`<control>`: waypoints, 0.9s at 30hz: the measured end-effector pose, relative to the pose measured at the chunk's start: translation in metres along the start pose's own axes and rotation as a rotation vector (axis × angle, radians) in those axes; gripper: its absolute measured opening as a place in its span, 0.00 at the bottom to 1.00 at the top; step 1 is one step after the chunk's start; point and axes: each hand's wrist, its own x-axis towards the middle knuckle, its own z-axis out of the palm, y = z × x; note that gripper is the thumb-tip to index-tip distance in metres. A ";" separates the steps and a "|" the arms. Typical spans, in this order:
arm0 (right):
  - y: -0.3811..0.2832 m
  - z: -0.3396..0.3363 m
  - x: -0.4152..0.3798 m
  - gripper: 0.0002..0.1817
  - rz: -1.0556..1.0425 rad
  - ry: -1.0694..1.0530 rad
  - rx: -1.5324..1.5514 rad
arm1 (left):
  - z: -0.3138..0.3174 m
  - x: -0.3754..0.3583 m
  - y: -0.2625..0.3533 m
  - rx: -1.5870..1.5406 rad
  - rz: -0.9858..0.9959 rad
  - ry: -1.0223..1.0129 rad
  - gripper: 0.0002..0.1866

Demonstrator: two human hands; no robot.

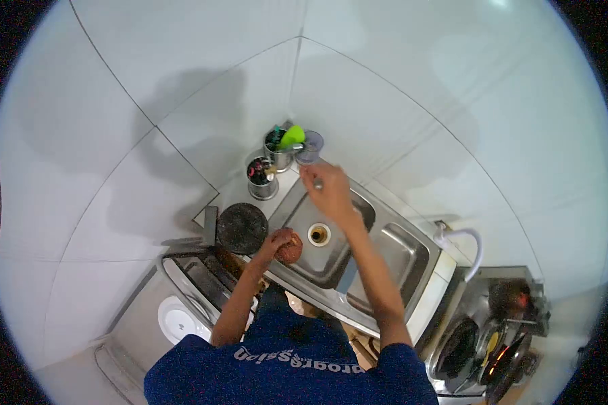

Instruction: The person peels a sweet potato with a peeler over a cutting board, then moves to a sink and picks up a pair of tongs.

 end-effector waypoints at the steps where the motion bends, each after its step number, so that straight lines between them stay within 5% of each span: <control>1: 0.009 0.011 0.033 0.07 0.059 -0.072 -0.016 | -0.009 0.005 -0.011 -0.122 -0.020 -0.025 0.35; 7: 0.079 0.096 0.156 0.15 0.003 -0.499 -0.498 | -0.035 -0.003 -0.031 -0.239 -0.104 0.002 0.38; 16: 0.119 0.154 0.200 0.11 -0.209 -0.808 -0.721 | -0.054 -0.027 0.002 -0.299 -0.120 0.094 0.35; 20: 0.109 0.133 0.203 0.11 -0.245 -0.779 -0.741 | -0.063 -0.023 0.009 -0.358 -0.164 0.110 0.36; 27: 0.092 0.067 0.189 0.16 -0.002 -0.459 -0.209 | -0.056 -0.006 0.007 -0.371 -0.108 0.068 0.34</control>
